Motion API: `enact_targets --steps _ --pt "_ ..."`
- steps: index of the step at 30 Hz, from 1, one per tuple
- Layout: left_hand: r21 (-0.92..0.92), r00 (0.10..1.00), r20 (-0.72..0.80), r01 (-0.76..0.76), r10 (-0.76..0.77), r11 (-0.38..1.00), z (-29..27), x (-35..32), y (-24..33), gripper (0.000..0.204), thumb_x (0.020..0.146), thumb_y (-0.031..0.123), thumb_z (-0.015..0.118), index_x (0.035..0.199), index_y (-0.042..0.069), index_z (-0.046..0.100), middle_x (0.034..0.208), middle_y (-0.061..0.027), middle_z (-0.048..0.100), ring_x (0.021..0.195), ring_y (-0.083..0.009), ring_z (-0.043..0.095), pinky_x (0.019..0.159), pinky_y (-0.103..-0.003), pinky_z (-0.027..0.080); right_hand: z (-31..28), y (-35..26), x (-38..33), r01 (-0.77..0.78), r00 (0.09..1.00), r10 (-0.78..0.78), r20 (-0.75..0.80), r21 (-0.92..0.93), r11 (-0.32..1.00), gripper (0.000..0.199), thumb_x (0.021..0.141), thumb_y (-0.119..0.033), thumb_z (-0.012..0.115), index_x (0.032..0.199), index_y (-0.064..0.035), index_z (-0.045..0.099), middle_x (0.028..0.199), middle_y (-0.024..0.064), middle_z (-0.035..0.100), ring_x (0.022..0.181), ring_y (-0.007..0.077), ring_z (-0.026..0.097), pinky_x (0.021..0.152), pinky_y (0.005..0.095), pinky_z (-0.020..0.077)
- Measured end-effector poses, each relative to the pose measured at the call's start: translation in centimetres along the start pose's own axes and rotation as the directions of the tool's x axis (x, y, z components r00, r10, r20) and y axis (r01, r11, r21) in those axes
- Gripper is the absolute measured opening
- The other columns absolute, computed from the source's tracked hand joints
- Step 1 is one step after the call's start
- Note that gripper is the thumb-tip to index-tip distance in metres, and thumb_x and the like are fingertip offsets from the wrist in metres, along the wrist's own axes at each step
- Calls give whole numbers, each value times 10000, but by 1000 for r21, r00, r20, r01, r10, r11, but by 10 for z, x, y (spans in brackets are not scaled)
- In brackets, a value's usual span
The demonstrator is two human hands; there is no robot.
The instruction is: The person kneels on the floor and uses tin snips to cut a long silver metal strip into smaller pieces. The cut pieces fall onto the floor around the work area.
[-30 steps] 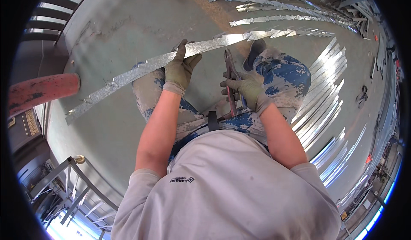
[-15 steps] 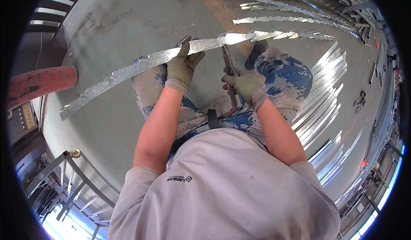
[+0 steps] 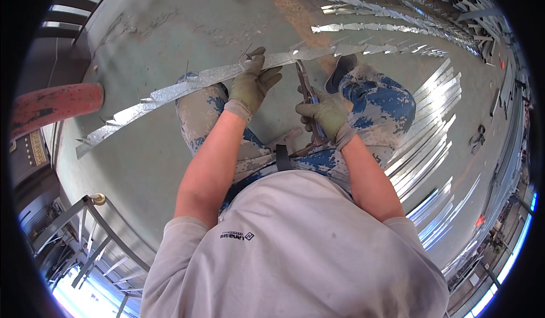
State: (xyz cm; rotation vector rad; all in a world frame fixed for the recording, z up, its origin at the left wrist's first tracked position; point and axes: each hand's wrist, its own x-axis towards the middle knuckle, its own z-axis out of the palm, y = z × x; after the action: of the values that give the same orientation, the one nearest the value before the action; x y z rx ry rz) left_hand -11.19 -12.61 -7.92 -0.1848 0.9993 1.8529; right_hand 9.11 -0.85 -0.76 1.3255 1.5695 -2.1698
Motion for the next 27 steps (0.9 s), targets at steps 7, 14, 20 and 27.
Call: enact_targets --steps 7,14,20,27 --pt "35 999 -41 27 -25 999 9 0 0 403 1195 218 494 1581 102 508 1388 -173 690 1198 -347 766 1061 -506 655 11 2 17 -160 983 150 -106 -89 983 565 941 -10 713 1477 -130 582 973 69 634 660 213 656 520 389 540" --pt "16 1000 -23 -19 19 1000 9 2 0 373 1181 169 520 1543 84 552 1339 -181 709 1148 -343 782 1040 -492 669 21 -10 19 -249 955 158 -250 -389 887 521 954 -57 675 1463 -98 575 1128 173 740 847 321 771 693 486 633" --pt "4 999 -41 -19 20 1000 12 2 -2 352 1171 146 538 1512 75 584 1307 -182 728 1116 -337 790 1004 -474 682 44 -26 7 -300 925 -77 -372 -838 456 479 912 -106 691 1372 -5 605 1290 319 732 1259 486 701 1073 502 564" --pt "13 998 -60 -11 12 1000 5 14 -10 347 1162 144 557 1499 66 586 1314 -194 729 1124 -336 787 997 -458 678 40 -6 22 -227 928 -175 -330 -870 437 598 871 -155 710 1416 54 580 1307 313 733 1290 474 689 1103 505 545"
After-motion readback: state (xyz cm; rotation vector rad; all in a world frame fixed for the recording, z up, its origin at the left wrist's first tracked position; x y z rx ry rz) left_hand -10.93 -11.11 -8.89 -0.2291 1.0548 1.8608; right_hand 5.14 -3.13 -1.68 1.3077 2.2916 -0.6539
